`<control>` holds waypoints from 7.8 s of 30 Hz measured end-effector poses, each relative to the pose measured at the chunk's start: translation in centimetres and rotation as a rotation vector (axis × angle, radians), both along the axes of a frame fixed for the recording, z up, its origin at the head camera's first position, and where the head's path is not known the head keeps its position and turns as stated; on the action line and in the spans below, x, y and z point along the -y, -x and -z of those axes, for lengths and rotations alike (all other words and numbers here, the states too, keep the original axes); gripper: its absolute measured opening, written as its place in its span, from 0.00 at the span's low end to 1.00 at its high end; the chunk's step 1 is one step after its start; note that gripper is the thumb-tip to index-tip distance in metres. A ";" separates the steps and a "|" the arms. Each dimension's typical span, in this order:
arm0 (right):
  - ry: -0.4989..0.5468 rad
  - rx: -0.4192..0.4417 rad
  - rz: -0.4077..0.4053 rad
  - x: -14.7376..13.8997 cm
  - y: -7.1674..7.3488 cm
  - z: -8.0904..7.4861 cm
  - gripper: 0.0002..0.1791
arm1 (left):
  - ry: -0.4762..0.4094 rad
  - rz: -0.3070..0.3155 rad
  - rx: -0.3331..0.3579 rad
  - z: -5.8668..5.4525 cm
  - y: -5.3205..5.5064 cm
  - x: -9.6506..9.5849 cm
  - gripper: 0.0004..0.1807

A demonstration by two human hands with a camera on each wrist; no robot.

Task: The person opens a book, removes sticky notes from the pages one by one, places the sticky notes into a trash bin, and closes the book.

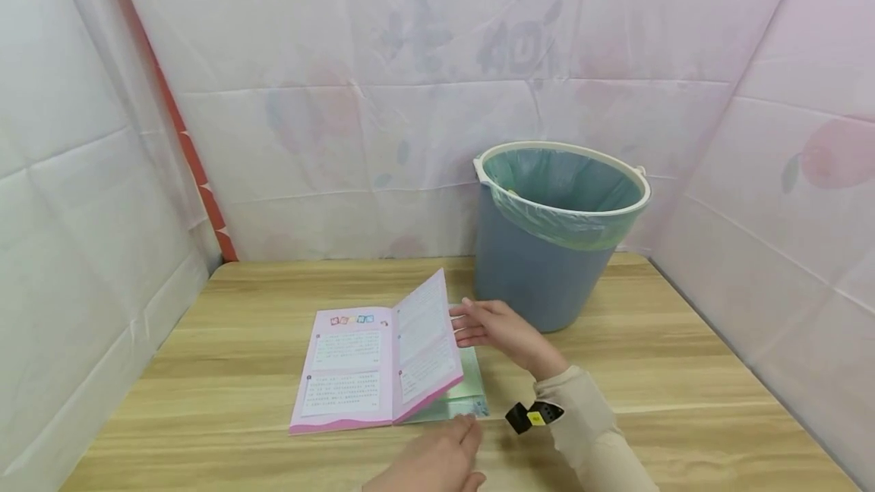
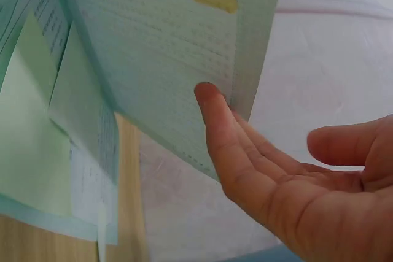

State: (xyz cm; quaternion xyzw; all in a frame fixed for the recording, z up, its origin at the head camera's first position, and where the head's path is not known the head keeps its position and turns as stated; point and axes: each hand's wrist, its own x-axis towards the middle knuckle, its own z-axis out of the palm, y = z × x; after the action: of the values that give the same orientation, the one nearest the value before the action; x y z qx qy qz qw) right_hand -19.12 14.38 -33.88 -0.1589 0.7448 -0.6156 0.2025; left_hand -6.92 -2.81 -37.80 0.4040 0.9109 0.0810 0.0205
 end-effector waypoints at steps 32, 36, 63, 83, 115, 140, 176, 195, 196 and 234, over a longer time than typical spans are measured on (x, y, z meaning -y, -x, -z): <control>-0.789 -0.299 -0.338 2.7 -3.3 1.4 0.25 | 0.196 -0.514 -0.200 1.5 2.1 2.2 0.33; -0.797 -0.332 -0.355 2.7 -3.3 1.3 0.25 | 0.180 -0.516 -0.192 1.5 2.5 2.6 0.30; -1.043 -0.922 -0.236 6.1 -1.3 3.4 0.11 | 0.170 -0.480 -0.055 1.2 4.0 3.7 0.14; -1.307 -1.249 -0.200 7.7 -0.8 5.3 0.06 | 0.171 -0.478 -0.094 2.3 4.3 3.3 0.10; -1.138 -1.162 0.235 5.8 1.1 4.4 0.11 | 0.206 -0.496 -0.085 1.9 4.0 3.0 0.13; -1.007 -1.201 0.372 4.3 1.8 2.8 0.11 | 0.211 -0.506 -0.089 2.1 3.9 2.8 0.11; -0.496 -1.489 0.897 -5.1 1.8 -12.8 0.13 | 0.242 -0.522 -0.096 2.2 3.8 2.7 0.13; -0.560 -1.466 0.823 -5.2 1.9 -11.8 0.11 | 0.256 -0.524 -0.106 2.0 3.7 2.5 0.13; -0.548 -1.490 0.818 -4.9 1.7 -11.7 0.11 | 0.255 -0.523 -0.107 2.0 3.7 2.5 0.13; -1.131 -0.815 -0.196 4.5 -3.9 3.0 0.17 | 0.257 -0.520 -0.129 2.7 4.1 2.7 0.11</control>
State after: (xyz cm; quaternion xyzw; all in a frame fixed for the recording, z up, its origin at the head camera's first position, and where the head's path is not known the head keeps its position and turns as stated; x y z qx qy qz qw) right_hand -15.19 9.86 -36.92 -0.3135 0.9495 -0.0043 0.0133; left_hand -10.99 -5.48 -40.48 0.1553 0.9861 -0.0585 -0.0080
